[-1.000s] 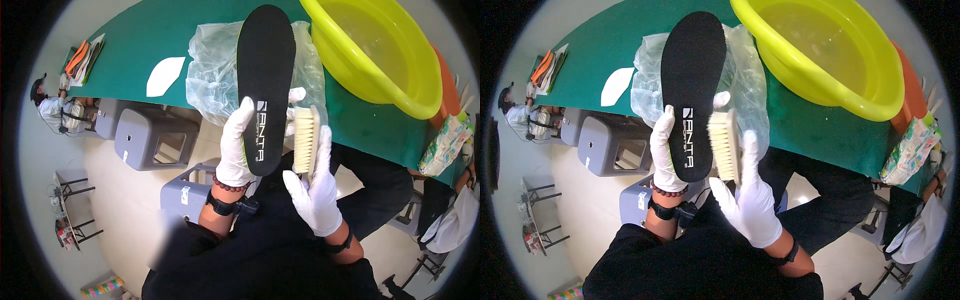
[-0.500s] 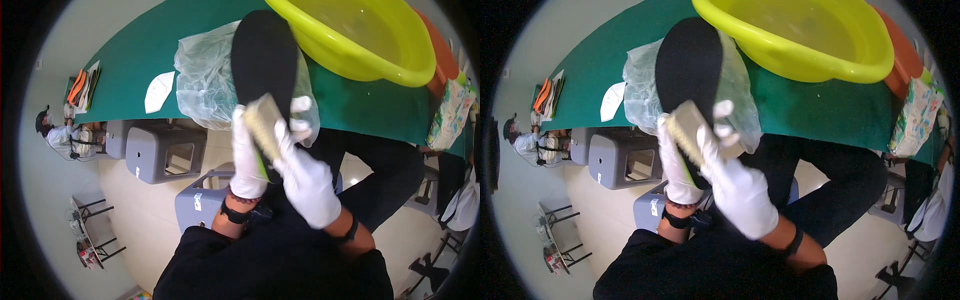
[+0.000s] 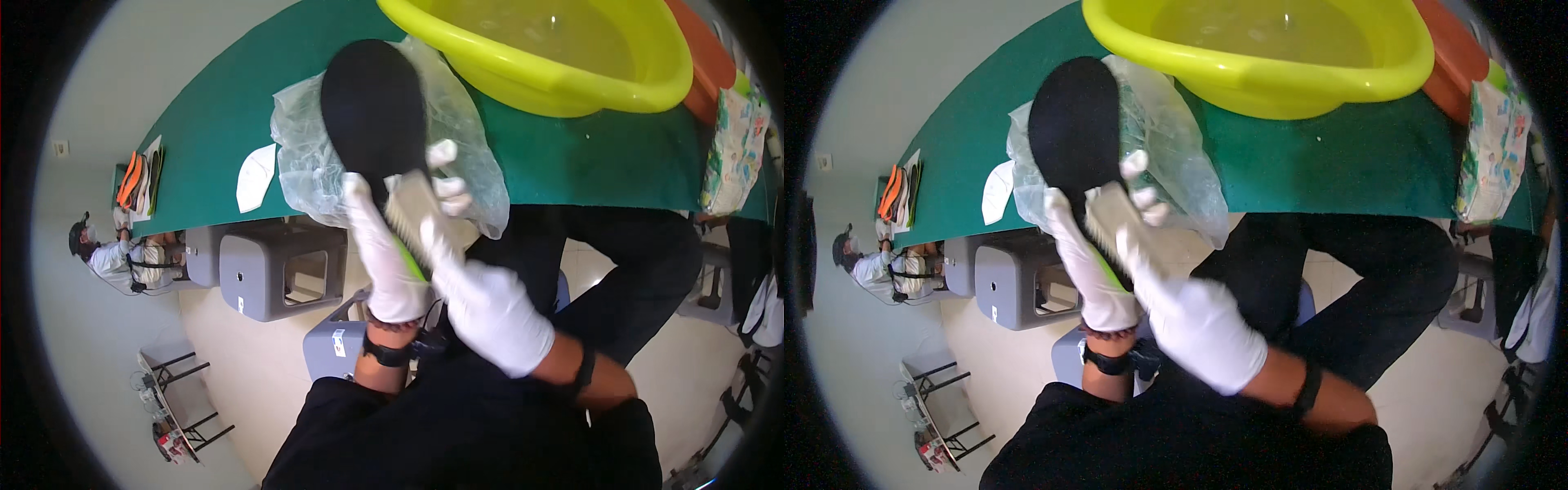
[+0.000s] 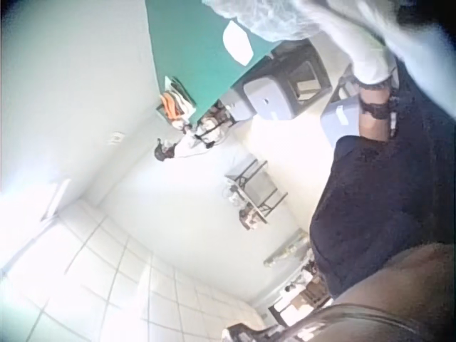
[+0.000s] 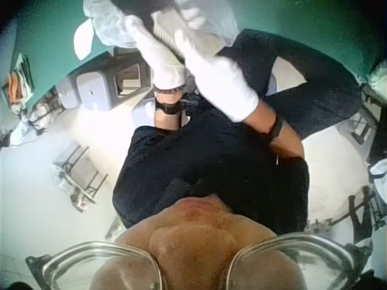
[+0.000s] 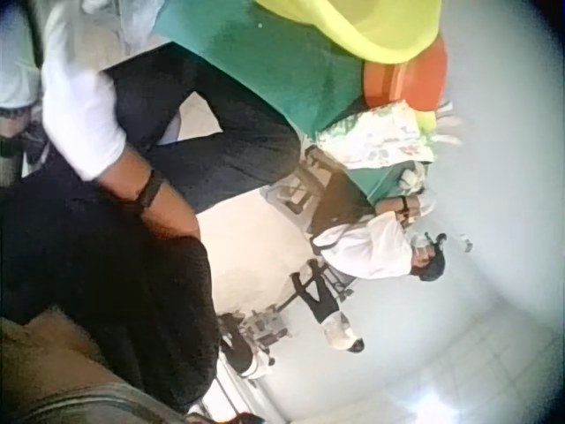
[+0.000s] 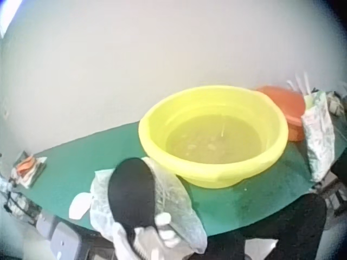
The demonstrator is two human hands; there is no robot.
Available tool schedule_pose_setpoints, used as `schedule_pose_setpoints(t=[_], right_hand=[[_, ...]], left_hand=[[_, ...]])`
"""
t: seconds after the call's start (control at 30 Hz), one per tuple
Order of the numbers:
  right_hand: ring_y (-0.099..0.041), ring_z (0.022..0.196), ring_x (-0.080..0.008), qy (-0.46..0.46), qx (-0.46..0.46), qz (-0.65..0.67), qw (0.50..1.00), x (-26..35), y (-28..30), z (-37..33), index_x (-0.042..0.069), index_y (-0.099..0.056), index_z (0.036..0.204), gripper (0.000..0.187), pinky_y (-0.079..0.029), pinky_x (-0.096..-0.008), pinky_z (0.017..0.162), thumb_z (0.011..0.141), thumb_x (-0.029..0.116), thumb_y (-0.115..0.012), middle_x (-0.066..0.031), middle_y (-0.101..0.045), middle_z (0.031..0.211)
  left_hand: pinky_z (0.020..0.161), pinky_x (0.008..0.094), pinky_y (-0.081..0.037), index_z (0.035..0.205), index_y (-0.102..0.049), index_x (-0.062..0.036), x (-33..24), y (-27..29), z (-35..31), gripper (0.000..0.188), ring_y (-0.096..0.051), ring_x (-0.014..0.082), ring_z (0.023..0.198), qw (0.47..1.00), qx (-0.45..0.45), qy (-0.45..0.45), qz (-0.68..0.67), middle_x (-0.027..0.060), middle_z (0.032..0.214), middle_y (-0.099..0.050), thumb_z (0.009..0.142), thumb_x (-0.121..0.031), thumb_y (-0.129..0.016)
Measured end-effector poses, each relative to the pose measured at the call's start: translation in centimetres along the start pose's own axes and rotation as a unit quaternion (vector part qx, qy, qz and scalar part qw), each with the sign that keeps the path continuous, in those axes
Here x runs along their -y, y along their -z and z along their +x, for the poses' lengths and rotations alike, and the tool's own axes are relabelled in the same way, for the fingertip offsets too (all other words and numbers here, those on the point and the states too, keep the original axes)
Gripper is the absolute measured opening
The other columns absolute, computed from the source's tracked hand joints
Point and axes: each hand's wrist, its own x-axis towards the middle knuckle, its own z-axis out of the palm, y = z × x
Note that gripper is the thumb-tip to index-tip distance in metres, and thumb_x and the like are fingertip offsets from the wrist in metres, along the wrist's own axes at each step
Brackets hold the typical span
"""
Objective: The person cleans a black shoe insole by dipping it in a yellow basin of water, applying powder from a bag, and scrubbing with a brush. They repeatedly rinse and scrub the insole, then inspect it before the clip ends.
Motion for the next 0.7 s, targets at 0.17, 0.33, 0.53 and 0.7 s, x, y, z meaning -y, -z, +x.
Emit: schedule_pose_setpoints(t=[0.17, 0.33, 0.53, 0.7], right_hand=[[-0.064, 0.066, -0.0371, 0.032, -0.008, 0.051, 0.998, 0.5, -0.8, -0.1, 0.002, -0.044, 0.141, 0.054, -0.051, -0.0438, 0.058, 0.088, 0.003, -0.055, -0.0255, -0.063, 0.086], [-0.065, 0.074, -0.0399, 0.029, -0.064, 0.101, 0.992, -1.6, 2.0, 4.1, 0.007, -0.045, 0.142, 0.054, -0.052, -0.0387, 0.062, 0.089, 0.002, -0.057, -0.0244, -0.064, 0.098], [-0.065, 0.067, -0.0366, 0.053, -0.123, 0.132, 0.982, -1.9, 1.7, 0.4, 0.011, -0.04, 0.146, 0.056, -0.051, -0.0309, 0.063, 0.093, 0.002, -0.056, -0.0212, -0.067, 0.093], [-0.064, 0.06, -0.0327, 0.012, -0.133, 0.129, 0.983, -2.4, 2.1, -1.3, 0.01, -0.038, 0.147, 0.06, -0.051, -0.036, 0.057, 0.091, 0.004, -0.06, -0.0234, -0.065, 0.091]], left_hand=[[0.08, 0.0372, -0.056, 0.132, -0.047, -0.0054, -0.7, -1.8, 0.8, 0.065, -0.064, 0.0248, 0.086, 0.978, -0.204, -0.012, 0.05, 0.0152, 0.118, -0.061, 0.099, -0.058, -0.032], [0.09, 0.0435, -0.053, 0.14, -0.038, -0.0062, 1.2, -2.4, 0.8, 0.064, -0.063, 0.029, 0.1, 0.994, -0.111, 0.006, 0.013, 0.0188, 0.127, -0.057, 0.099, -0.055, -0.031], [0.1, 0.04, -0.047, 0.141, -0.04, -0.0038, 0.0, -0.7, -0.2, 0.071, -0.057, 0.0281, 0.116, 0.997, -0.058, 0.046, -0.034, 0.0178, 0.132, -0.054, 0.099, -0.06, -0.027], [0.097, 0.0373, -0.049, 0.139, -0.042, -0.0048, -0.2, -0.7, -0.5, 0.059, -0.059, 0.0262, 0.112, 0.994, 0.041, 0.002, -0.099, 0.0177, 0.131, -0.055, 0.101, -0.049, -0.035]])
